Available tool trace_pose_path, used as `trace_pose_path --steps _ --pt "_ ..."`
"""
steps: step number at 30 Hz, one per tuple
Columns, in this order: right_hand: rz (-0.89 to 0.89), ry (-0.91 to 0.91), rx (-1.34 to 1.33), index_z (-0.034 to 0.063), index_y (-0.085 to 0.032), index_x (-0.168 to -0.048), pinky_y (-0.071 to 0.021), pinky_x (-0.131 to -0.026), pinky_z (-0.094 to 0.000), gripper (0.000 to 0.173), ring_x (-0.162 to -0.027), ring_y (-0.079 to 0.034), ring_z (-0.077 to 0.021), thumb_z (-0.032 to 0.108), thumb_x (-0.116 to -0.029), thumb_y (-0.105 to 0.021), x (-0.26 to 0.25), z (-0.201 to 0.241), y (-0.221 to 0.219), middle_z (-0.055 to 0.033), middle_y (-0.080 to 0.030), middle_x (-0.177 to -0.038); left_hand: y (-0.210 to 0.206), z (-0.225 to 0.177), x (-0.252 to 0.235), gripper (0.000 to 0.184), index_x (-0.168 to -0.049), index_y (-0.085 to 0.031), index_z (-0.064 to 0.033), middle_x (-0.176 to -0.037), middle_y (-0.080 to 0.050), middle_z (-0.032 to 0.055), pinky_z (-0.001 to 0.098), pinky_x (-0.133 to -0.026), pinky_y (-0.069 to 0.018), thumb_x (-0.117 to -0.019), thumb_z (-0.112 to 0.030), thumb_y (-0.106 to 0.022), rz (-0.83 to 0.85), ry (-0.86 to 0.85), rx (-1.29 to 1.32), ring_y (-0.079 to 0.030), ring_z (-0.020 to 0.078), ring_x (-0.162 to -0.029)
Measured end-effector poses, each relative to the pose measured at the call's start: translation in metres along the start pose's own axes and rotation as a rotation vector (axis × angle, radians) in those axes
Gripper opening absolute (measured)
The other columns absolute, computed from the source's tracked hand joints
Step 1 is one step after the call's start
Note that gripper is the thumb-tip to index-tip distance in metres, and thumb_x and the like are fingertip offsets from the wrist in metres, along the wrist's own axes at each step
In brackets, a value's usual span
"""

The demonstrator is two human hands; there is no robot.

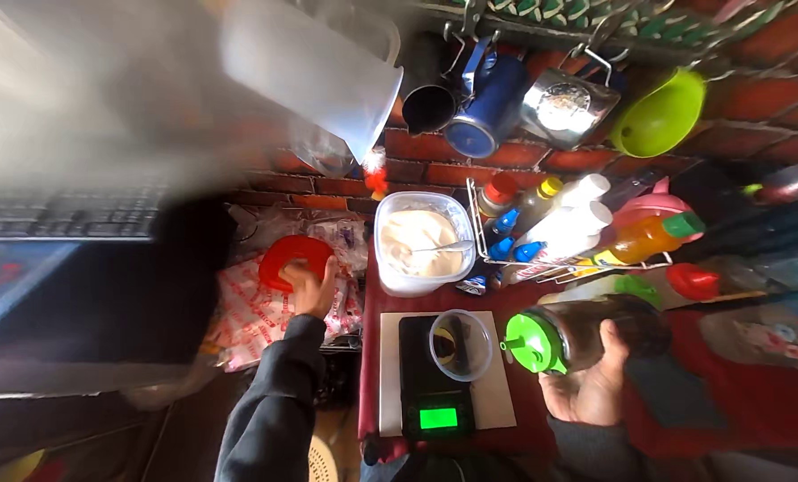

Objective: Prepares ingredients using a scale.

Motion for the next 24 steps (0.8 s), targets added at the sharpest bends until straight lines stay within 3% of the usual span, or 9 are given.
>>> trace_pose_path --steps 3,5,7,10,13,16,18,21,24 --pt "-0.028 -0.012 -0.005 0.0089 -0.058 -0.122 -0.0660 -0.071 -0.0387 0.047 -0.090 -0.076 -0.0192 0.050 -0.1049 -0.044 0.001 -0.003 0.002 -0.0095 -0.076 -0.102 0.003 -0.060 0.004 0.062 -0.140 -0.035 0.0068 -0.110 -0.063 0.0231 0.0513 -0.086 -0.0569 -0.1034 -0.039 -0.056 0.027 -0.077 0.233 -0.068 0.0310 -0.096" --pt "-0.071 -0.005 0.053 0.0096 -0.055 -0.126 -0.0656 -0.074 -0.0370 0.044 -0.092 -0.075 -0.0172 0.047 -0.1067 -0.041 0.001 -0.003 0.004 -0.0081 -0.074 -0.104 -0.001 -0.097 0.007 0.049 -0.136 -0.041 0.0022 -0.099 -0.064 0.0142 0.0433 -0.075 -0.0569 -0.1057 -0.035 -0.053 0.116 -0.115 0.345 -0.067 0.0213 -0.082" --pt "-0.114 0.027 0.107 0.0089 -0.053 -0.129 -0.0651 -0.076 -0.0369 0.042 -0.094 -0.074 -0.0168 0.043 -0.1064 -0.043 0.002 -0.003 0.007 -0.0081 -0.073 -0.105 -0.013 -0.121 0.007 0.051 -0.138 -0.040 0.0004 -0.105 -0.065 0.0154 0.0441 -0.076 -0.0572 -0.1041 -0.034 -0.057 0.199 -0.094 0.370 -0.067 0.0227 -0.084" --pt "-0.156 0.115 0.182 0.0084 -0.051 -0.132 -0.0649 -0.078 -0.0359 0.038 -0.095 -0.073 -0.0147 0.035 -0.1038 -0.051 0.002 -0.002 0.011 -0.0059 -0.071 -0.108 -0.035 -0.139 0.005 0.061 -0.140 -0.041 0.0011 -0.109 -0.067 0.0219 0.0555 -0.086 -0.0546 -0.0982 -0.036 -0.066 0.263 -0.028 0.243 -0.068 0.0334 -0.097" --pt "-0.193 0.203 0.225 0.0066 -0.051 -0.132 -0.0648 -0.079 -0.0363 0.041 -0.097 -0.072 -0.0143 0.027 -0.0984 -0.060 0.004 -0.001 0.012 -0.0057 -0.070 -0.108 -0.046 -0.147 0.002 0.063 -0.142 -0.041 0.0025 -0.124 -0.062 0.0284 0.0624 -0.097 -0.0491 -0.0980 -0.033 -0.068 0.376 0.071 0.093 -0.063 0.0420 -0.114" --pt "-0.207 0.236 0.242 0.0066 -0.050 -0.133 -0.0652 -0.078 -0.0357 0.042 -0.096 -0.073 -0.0135 0.026 -0.0974 -0.062 0.005 0.003 0.010 -0.0049 -0.070 -0.108 -0.046 -0.148 0.003 0.053 -0.144 -0.042 -0.0008 -0.121 -0.064 0.0287 0.0645 -0.094 -0.0497 -0.1007 -0.025 -0.063 0.398 0.105 -0.015 -0.064 0.0443 -0.112" --pt "-0.188 0.177 0.226 0.0081 -0.050 -0.134 -0.0648 -0.078 -0.0371 0.041 -0.097 -0.072 -0.0144 0.033 -0.1016 -0.055 0.005 0.005 0.006 -0.0053 -0.069 -0.109 -0.044 -0.149 0.005 0.051 -0.145 -0.041 -0.0033 -0.118 -0.066 0.0279 0.0650 -0.092 -0.0506 -0.1015 -0.020 -0.060 0.396 0.111 -0.056 -0.066 0.0445 -0.109" --pt "-0.112 0.019 0.057 0.0139 -0.056 -0.126 -0.0645 -0.072 -0.0377 0.046 -0.093 -0.073 -0.0151 0.051 -0.1060 -0.037 0.005 0.010 -0.002 -0.0039 -0.072 -0.106 -0.044 -0.151 0.007 0.047 -0.145 -0.041 -0.0033 -0.116 -0.066 0.0285 0.0662 -0.090 -0.0506 -0.1025 -0.017 -0.057 0.391 0.091 -0.073 -0.066 0.0458 -0.106" --pt "-0.117 -0.123 -0.155 0.0183 -0.056 -0.122 -0.0647 -0.071 -0.0405 0.050 -0.095 -0.073 -0.0177 0.060 -0.1054 -0.033 0.003 0.008 0.002 -0.0042 -0.070 -0.107 -0.043 -0.151 0.007 0.044 -0.143 -0.043 -0.0030 -0.114 -0.066 0.0289 0.0660 -0.088 -0.0509 -0.1019 -0.013 -0.056 0.398 0.053 -0.058 -0.066 0.0458 -0.104"
Point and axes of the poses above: each hand's wrist, its own x-axis away from the middle knuckle, its own y-axis out of the back of the hand, z = x × y, the point moved 4 cm from there along -x, towards the middle knuckle
